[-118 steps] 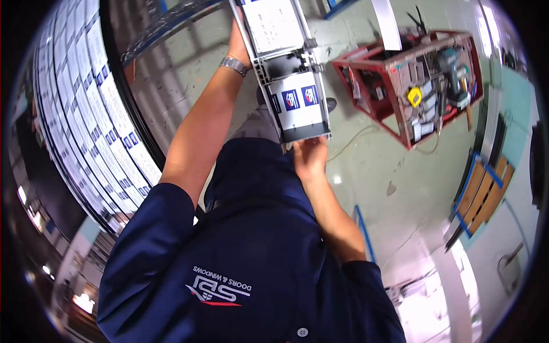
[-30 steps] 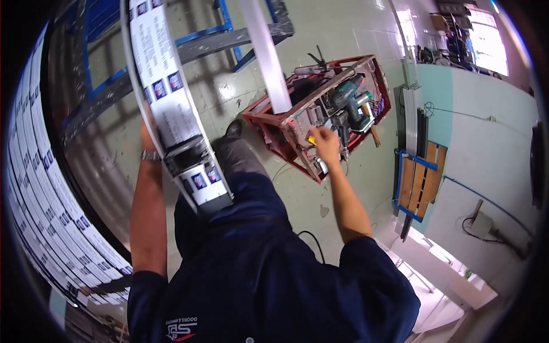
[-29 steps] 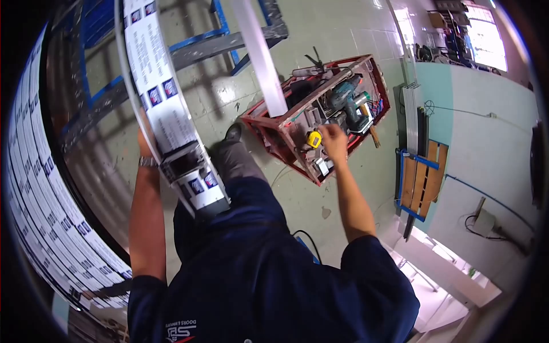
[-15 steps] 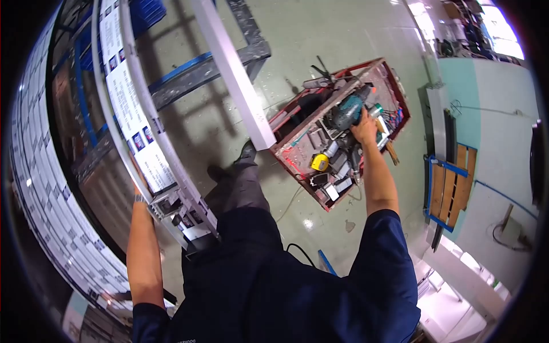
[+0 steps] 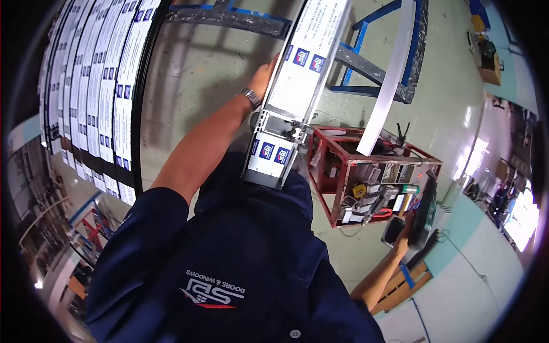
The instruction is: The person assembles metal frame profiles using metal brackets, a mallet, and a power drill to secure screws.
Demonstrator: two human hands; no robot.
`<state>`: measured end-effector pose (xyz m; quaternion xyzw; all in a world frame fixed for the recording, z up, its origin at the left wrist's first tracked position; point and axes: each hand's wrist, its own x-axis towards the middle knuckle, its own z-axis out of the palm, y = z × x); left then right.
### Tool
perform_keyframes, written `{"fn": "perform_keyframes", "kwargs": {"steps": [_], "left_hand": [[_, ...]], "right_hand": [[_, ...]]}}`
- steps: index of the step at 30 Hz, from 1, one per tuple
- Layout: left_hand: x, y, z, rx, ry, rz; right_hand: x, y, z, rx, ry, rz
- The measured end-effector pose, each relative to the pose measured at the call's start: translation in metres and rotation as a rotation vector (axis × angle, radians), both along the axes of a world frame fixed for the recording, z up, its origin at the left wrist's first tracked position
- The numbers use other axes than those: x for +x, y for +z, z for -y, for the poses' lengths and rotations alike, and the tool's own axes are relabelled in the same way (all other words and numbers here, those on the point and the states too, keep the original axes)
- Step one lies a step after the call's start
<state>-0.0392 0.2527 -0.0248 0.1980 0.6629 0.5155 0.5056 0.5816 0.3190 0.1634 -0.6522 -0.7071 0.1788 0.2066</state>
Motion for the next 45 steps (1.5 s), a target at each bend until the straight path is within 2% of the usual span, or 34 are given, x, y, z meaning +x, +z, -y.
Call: {"fn": "perform_keyframes", "kwargs": {"steps": [1, 2, 4, 6, 7, 8, 10, 12, 14, 16, 17, 23, 24, 26, 30, 32, 33, 38, 45], "left_hand": [[0.003, -0.006, -0.003, -0.006, 0.061, -0.004], [0.004, -0.012, -0.006, -0.015, 0.119, -0.006], [0.009, 0.000, -0.006, 0.035, 0.130, 0.006], [0.009, 0.016, -0.005, -0.080, 0.117, 0.130], [0.010, 0.016, -0.004, 0.007, 0.138, 0.079], [0.008, 0.016, -0.005, 0.021, 0.151, 0.090], [0.010, 0.012, -0.006, -0.005, 0.117, 0.009], [0.011, 0.008, -0.008, 0.000, 0.139, 0.084], [0.015, -0.002, -0.008, -0.006, 0.149, -0.014], [0.018, 0.000, -0.006, 0.002, 0.150, 0.058], [0.019, -0.005, -0.008, 0.014, 0.146, 0.044], [0.018, 0.005, -0.007, 0.055, 0.186, 0.006], [0.019, 0.007, -0.005, 0.050, 0.193, 0.014], [0.020, 0.014, -0.004, 0.077, 0.243, -0.023], [0.014, 0.018, -0.002, 0.031, 0.158, -0.013], [0.015, 0.020, -0.002, 0.025, 0.175, -0.004], [0.015, 0.021, -0.002, 0.020, 0.193, 0.004], [0.014, 0.023, -0.001, -0.008, 0.164, -0.026], [0.010, 0.033, 0.002, -0.047, 0.143, -0.013]], "right_hand": [[-0.027, 0.034, 0.013, -0.077, 0.063, -0.033], [-0.051, 0.049, 0.033, -0.090, -0.041, -0.109], [-0.123, 0.101, 0.055, -0.217, 0.183, -0.138], [-0.172, 0.119, 0.073, -0.360, 0.317, -0.360], [-0.196, 0.137, 0.084, -0.419, 0.236, -0.232], [-0.166, 0.127, 0.088, -0.275, 0.385, 0.302], [-0.214, 0.154, 0.087, -0.294, 0.773, 0.176], [-0.244, 0.156, 0.094, -0.296, 0.804, 0.217], [-0.275, 0.152, 0.097, -0.307, 0.844, 0.257], [-0.316, 0.136, 0.080, -0.328, 0.880, 0.300], [-0.309, 0.151, 0.078, -0.336, 0.899, 0.321], [-0.367, 0.144, 0.064, -0.352, 1.058, 0.437], [-0.375, 0.149, 0.065, -0.359, 1.064, 0.444], [-0.392, 0.162, 0.068, -0.645, 0.797, 0.501], [-0.402, 0.163, 0.063, -0.628, 0.788, 0.372], [-0.400, 0.155, 0.055, -0.326, 1.128, 0.425], [-0.397, 0.154, 0.053, -0.327, 1.128, 0.426], [-0.381, 0.151, 0.044, -0.721, 0.825, 0.421], [-0.433, 0.155, 0.035, -0.702, 0.975, 0.421]]}}
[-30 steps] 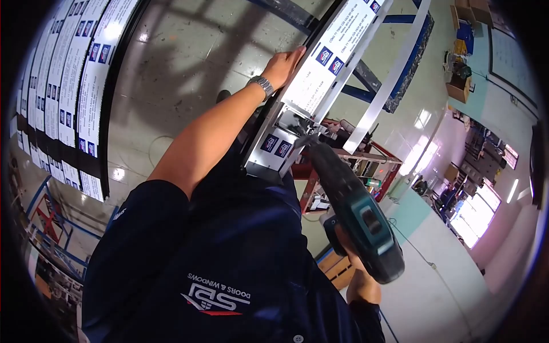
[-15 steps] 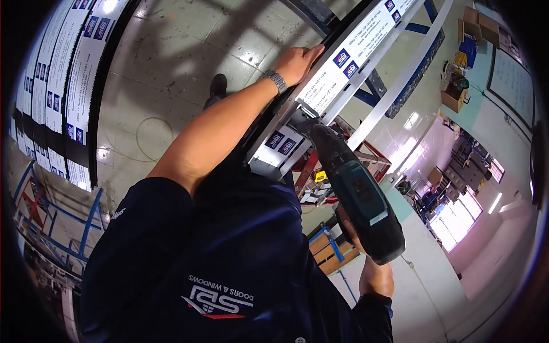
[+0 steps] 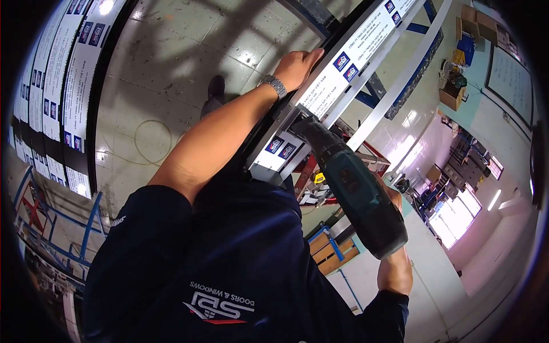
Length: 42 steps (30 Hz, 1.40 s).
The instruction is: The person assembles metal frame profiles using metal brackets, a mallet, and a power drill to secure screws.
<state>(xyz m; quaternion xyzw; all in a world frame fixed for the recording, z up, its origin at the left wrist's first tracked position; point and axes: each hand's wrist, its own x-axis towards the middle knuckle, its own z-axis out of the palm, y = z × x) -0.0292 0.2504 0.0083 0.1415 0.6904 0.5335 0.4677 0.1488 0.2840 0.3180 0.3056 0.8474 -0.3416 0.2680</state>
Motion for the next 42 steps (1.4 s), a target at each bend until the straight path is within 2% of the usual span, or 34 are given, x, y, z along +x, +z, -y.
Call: {"fn": "perform_keyframes", "kwargs": {"steps": [1, 3, 5, 7, 8, 11, 12, 15, 16, 17, 24, 33, 35, 42], "left_hand": [[0.001, 0.000, 0.000, 0.006, 0.002, 0.001], [0.005, -0.003, -0.001, 0.040, 0.013, -0.173], [0.005, -0.014, -0.004, -0.004, -0.045, -0.076], [0.008, -0.008, 0.000, 0.091, -0.015, -0.200], [0.008, -0.012, -0.003, 0.110, 0.006, -0.088], [0.007, -0.001, 0.002, 0.061, -0.001, -0.178], [0.004, -0.006, -0.002, 0.028, -0.029, -0.033], [0.009, -0.011, -0.002, 0.069, 0.004, -0.122], [0.009, -0.012, -0.003, 0.072, 0.002, -0.122], [0.008, -0.012, -0.003, 0.067, 0.006, -0.077], [0.008, -0.008, -0.004, 0.009, 0.038, 0.019], [0.009, -0.006, -0.004, -0.008, 0.051, -0.023], [0.009, -0.008, -0.005, 0.001, 0.056, -0.027], [0.011, -0.010, -0.004, 0.022, 0.048, -0.083]], "right_hand": [[-0.009, 0.002, -0.002, 0.000, 0.025, -0.007], [-0.022, 0.003, -0.004, 0.000, 0.057, -0.012], [-0.032, 0.002, -0.005, 0.002, 0.086, -0.036], [-0.037, 0.001, -0.010, -0.010, 0.101, -0.013], [-0.040, -0.001, -0.014, -0.019, 0.116, 0.002], [-0.044, -0.006, -0.020, -0.043, 0.128, 0.026], [-0.045, -0.008, -0.021, -0.046, 0.127, 0.028], [-0.046, -0.008, -0.024, -0.006, 0.173, 0.041], [-0.047, -0.007, -0.026, -0.062, 0.108, 0.063], [-0.047, -0.006, -0.027, -0.118, 0.042, 0.084], [-0.042, -0.009, -0.022, -0.108, 0.071, 0.106], [-0.048, -0.011, -0.029, -0.134, 0.060, 0.068], [-0.048, -0.011, -0.028, -0.082, 0.131, 0.090], [-0.041, -0.013, -0.031, -0.114, 0.021, 0.109]]}}
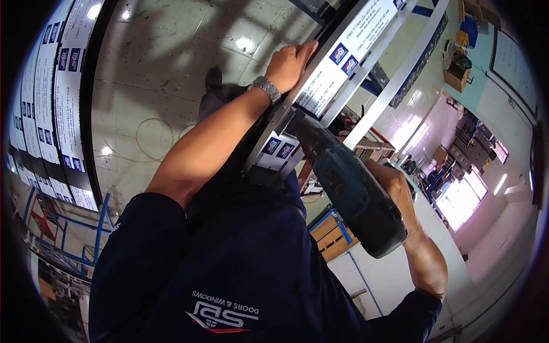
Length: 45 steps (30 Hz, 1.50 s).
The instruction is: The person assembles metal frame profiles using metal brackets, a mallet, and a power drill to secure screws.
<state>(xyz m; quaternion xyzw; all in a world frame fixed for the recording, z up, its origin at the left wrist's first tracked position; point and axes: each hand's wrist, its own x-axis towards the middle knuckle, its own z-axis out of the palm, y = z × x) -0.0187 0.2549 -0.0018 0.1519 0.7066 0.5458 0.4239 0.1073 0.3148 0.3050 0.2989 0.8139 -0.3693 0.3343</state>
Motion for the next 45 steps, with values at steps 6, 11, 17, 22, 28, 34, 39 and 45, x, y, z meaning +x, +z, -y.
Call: {"fn": "perform_keyframes", "kwargs": {"steps": [6, 11, 17, 22, 28, 34, 39, 45], "left_hand": [[0.000, -0.001, -0.002, 0.009, 0.043, 0.037], [0.000, -0.011, -0.004, -0.002, 0.021, 0.028], [-0.001, -0.010, -0.002, -0.017, -0.008, 0.055], [0.003, -0.017, -0.005, 0.028, 0.047, 0.016], [0.000, -0.014, -0.002, -0.018, 0.002, 0.023], [0.003, -0.016, -0.004, 0.003, 0.027, 0.010], [-0.002, -0.009, -0.001, -0.006, 0.001, 0.012], [-0.005, -0.004, -0.001, 0.003, -0.020, 0.049]], "right_hand": [[0.001, -0.002, 0.000, 0.030, 0.066, -0.037], [0.002, -0.003, 0.004, 0.043, 0.083, -0.134], [0.004, -0.005, 0.000, 0.020, 0.094, -0.126], [0.008, -0.007, -0.004, -0.008, 0.097, -0.148], [0.005, -0.006, -0.006, -0.001, 0.087, -0.084], [0.003, -0.010, -0.006, 0.022, 0.130, -0.125], [0.005, -0.011, -0.013, -0.066, 0.128, -0.095], [0.020, 0.048, 0.015, 0.037, -0.039, 0.042]]}}
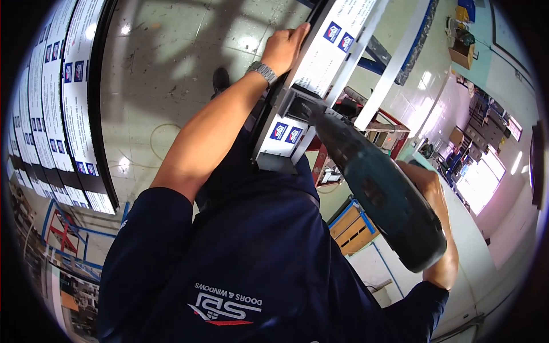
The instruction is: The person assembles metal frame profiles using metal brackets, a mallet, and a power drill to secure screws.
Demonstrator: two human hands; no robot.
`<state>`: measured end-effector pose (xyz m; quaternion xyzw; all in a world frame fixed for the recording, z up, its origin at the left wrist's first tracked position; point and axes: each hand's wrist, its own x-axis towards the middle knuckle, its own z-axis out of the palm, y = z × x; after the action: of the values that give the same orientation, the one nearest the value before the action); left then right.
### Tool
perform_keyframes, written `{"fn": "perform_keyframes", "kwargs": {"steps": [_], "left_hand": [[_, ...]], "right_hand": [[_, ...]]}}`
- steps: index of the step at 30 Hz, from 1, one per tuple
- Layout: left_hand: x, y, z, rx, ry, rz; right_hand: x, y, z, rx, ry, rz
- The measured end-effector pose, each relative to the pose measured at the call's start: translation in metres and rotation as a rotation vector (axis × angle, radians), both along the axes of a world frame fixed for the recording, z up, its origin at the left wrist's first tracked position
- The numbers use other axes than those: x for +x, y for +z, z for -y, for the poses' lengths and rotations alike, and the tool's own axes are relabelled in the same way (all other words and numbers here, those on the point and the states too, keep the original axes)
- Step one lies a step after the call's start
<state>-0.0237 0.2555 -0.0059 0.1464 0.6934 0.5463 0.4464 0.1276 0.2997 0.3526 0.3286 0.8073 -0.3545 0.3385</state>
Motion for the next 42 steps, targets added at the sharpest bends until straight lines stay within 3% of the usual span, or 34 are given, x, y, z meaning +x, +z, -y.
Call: {"fn": "perform_keyframes", "kwargs": {"steps": [4, 11, 30, 36, 42], "left_hand": [[0.004, -0.010, -0.002, 0.020, 0.024, -0.005], [0.002, 0.003, 0.002, 0.027, 0.040, -0.015], [0.002, -0.003, -0.001, 0.011, 0.019, -0.074], [0.003, 0.001, 0.001, 0.012, 0.019, -0.066], [0.002, 0.005, 0.004, 0.034, 0.064, -0.045]], "right_hand": [[0.033, 0.005, 0.019, 0.034, -0.273, -0.025], [0.087, -0.031, 0.034, 0.063, 0.033, -0.193], [0.007, -0.031, 0.043, -0.009, -0.117, -0.048], [-0.010, -0.032, 0.023, -0.090, -0.003, -0.053], [-0.043, -0.025, -0.001, 0.081, 0.556, -0.022]]}}
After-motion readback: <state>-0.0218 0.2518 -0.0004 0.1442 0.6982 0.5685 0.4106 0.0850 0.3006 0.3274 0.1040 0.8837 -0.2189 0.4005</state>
